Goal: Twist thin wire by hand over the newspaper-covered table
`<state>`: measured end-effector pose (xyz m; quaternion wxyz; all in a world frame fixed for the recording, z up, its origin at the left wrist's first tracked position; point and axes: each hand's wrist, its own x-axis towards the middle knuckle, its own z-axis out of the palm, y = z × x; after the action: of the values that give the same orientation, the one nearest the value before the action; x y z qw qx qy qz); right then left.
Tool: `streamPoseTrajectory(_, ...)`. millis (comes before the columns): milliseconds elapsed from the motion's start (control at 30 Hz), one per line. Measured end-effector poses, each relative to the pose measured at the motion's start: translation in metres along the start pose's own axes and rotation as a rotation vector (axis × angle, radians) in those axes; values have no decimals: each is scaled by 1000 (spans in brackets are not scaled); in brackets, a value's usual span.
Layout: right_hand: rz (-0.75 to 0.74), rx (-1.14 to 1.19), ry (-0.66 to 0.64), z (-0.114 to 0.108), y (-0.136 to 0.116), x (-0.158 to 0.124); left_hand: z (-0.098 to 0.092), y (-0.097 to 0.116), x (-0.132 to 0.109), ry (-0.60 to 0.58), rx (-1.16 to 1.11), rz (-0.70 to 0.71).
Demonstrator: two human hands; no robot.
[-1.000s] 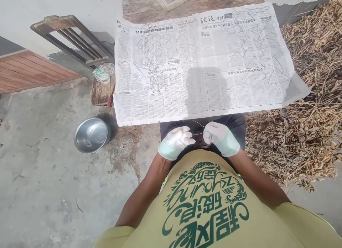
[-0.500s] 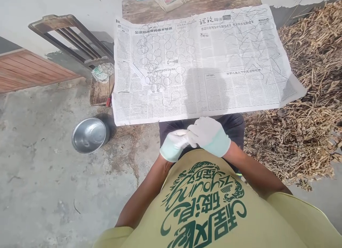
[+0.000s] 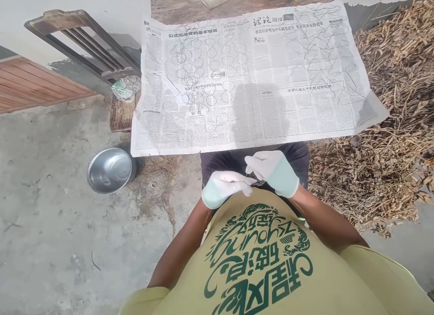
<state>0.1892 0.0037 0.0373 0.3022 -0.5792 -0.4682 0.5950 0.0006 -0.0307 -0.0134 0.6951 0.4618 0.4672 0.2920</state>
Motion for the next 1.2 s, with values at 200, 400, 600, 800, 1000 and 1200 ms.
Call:
streamPoseTrajectory(200, -112, 28, 57, -24, 1, 8, -9, -6, -5, -57, -69, -44)
streamPoseTrajectory(400, -211, -229, -192, -30, 4, 10, -10, -19, 0, -90, -364, -30)
streamPoseTrajectory(600, -202, -157, -142, -20, 4, 13, -9, -21, 7, -145, -452, -32)
streamPoseTrajectory(800, -38, -214, -160, -24, 29, 8, -9, -24, 12, -44, -648, 87)
streamPoseTrajectory(1000, 82, 5, -229, -14, 46, -4, -3, -21, 11, 38, -703, 74)
streamPoseTrajectory(1200, 19, -71, -128, -11, 44, -8, 4, -21, 4, 91, -629, -38)
